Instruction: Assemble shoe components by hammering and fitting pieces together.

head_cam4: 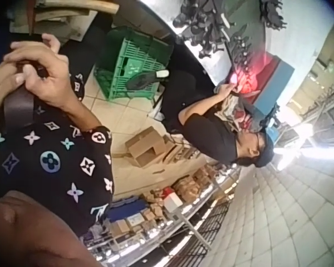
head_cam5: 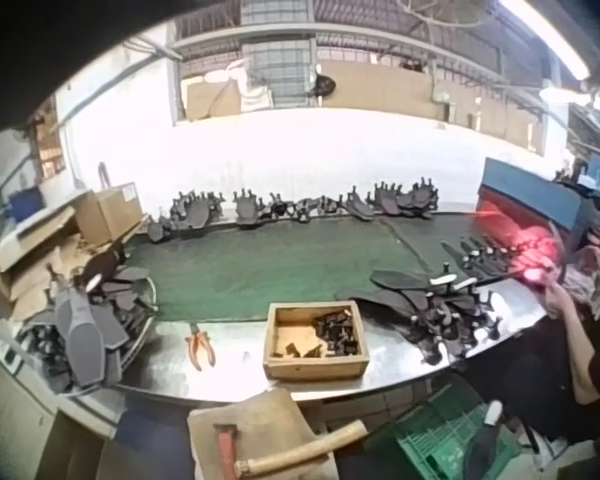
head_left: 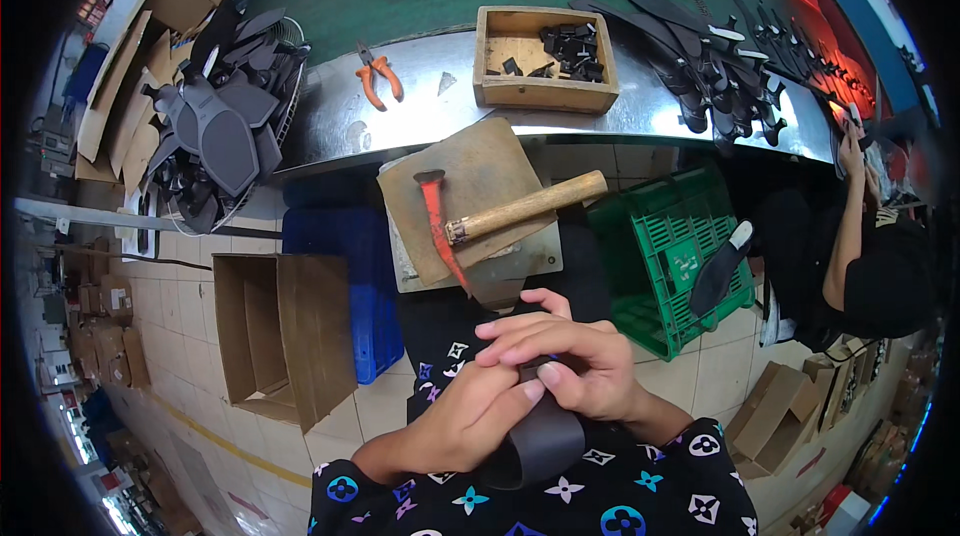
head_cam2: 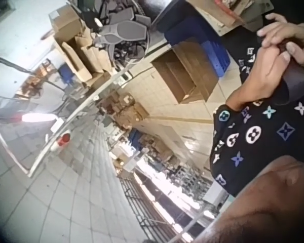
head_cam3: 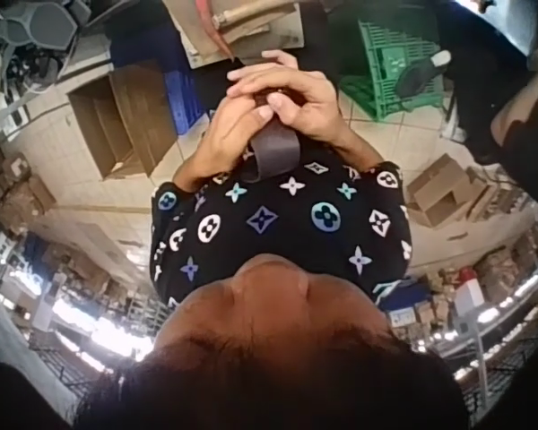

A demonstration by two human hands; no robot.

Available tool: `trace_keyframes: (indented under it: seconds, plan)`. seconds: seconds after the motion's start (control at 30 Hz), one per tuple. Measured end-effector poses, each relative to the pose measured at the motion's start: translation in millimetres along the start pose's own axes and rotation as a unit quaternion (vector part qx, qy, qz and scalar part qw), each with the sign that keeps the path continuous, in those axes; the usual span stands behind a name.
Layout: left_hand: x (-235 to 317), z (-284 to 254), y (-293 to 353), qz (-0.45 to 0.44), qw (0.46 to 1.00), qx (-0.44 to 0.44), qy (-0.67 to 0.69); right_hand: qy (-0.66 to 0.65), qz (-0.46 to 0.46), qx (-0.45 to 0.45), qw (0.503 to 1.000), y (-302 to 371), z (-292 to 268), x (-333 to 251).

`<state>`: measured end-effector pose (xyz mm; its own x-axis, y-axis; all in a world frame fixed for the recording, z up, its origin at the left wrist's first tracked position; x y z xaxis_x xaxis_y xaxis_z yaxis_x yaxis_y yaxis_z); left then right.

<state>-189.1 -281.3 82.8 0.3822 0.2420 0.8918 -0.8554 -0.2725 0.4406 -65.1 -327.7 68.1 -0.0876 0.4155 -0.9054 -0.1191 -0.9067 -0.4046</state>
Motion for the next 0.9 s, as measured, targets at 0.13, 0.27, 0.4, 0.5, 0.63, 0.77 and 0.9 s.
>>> trace_keyframes:
  seconds: [0.13,0.27,0.4,0.5,0.63,0.77,0.9]
  plan:
    - [2,7,7,0.030,0.998,-0.017,-0.046,-0.012,-0.041,-0.054,0.998,3,-4,-7]
    - [12,10,8,0.065,0.996,-0.029,-0.050,-0.014,-0.044,-0.046,0.998,3,-3,-18]
    - [13,8,7,0.063,0.997,-0.017,-0.050,0.044,-0.059,-0.042,0.996,-1,-1,-23]
    - [12,10,7,0.079,0.993,-0.029,-0.082,0.053,-0.054,-0.036,0.996,0,-1,-22]
    - [1,-2,0,0.059,0.995,-0.017,-0.078,0.003,-0.021,0.019,1.000,4,2,-6]
    - [8,2,-1,0.042,0.998,-0.015,-0.053,0.019,-0.040,-0.016,0.999,-4,-1,-11]
    - [-6,-2,-6,-0.017,0.996,-0.046,0.079,0.025,-0.037,-0.021,0.999,-5,-8,4]
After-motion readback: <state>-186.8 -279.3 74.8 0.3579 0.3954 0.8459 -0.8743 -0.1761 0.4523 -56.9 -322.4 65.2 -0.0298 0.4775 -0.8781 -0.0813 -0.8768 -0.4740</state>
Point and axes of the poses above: each hand's wrist, its own y-axis away from the middle knuckle, its own z-axis out of the palm, x = y × z, the point moved 5 cm from there along -y, towards the middle knuckle, and after that the axes turned 11 degrees about -z, right-handed, at the moved point
